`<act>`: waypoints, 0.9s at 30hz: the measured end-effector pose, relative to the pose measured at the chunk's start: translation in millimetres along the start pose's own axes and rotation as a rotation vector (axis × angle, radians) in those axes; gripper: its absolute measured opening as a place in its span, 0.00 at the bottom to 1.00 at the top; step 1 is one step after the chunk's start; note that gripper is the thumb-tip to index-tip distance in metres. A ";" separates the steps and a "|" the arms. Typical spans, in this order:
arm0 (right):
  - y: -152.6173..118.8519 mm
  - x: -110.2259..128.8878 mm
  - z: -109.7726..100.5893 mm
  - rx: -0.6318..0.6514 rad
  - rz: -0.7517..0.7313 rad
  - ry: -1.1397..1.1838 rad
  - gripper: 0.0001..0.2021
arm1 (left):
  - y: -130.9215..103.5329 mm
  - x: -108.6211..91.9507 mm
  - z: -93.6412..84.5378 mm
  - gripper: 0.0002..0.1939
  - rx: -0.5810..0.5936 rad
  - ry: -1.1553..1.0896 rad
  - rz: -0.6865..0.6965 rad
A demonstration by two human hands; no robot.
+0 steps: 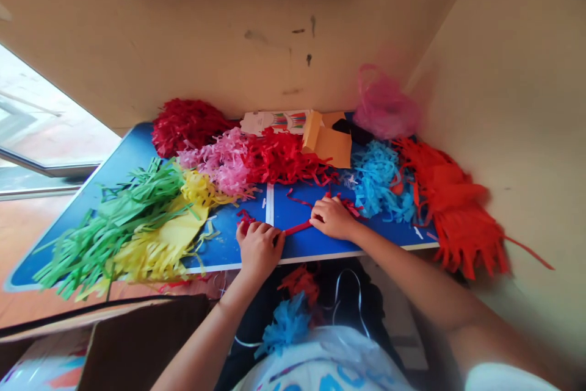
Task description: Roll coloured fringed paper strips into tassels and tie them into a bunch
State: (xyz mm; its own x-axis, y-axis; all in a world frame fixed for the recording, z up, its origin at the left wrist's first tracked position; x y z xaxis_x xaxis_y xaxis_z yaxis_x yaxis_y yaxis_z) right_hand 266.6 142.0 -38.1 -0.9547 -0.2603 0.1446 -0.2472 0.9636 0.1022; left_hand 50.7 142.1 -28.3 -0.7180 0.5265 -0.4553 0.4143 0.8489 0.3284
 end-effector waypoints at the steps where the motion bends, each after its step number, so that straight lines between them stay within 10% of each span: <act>1: 1.9 0.0 0.3 0.008 0.011 -0.001 0.08 | 1.7 0.0 0.6 0.14 0.007 0.016 -0.001; 10: 4.6 1.1 -2.9 -0.028 0.096 -0.011 0.04 | 3.3 -0.3 3.7 0.11 0.080 0.040 0.151; 17: -5.3 21.2 -8.7 -0.240 -0.391 -0.242 0.10 | 10.6 -1.3 -0.1 0.17 0.115 0.024 0.271; 27: -7.6 44.5 -1.4 -0.264 -0.321 -0.333 0.09 | 10.0 -6.7 6.3 0.11 -0.016 0.030 0.320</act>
State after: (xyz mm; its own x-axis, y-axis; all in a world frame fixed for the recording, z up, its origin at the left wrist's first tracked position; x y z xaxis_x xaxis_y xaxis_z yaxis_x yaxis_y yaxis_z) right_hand 226.2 123.0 -31.1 -0.8496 -0.4641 -0.2505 -0.5261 0.7795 0.3401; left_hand 63.1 147.3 -27.1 -0.5688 0.7650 -0.3022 0.6133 0.6393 0.4640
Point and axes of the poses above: each hand's wrist, its own y-axis towards the middle knuckle, its own z-axis out of the palm, x = y × z, the point moved 3 cm from there along y, towards the middle knuckle, and after that the axes turned 12 degrees about -y, right-handed, at the moved point
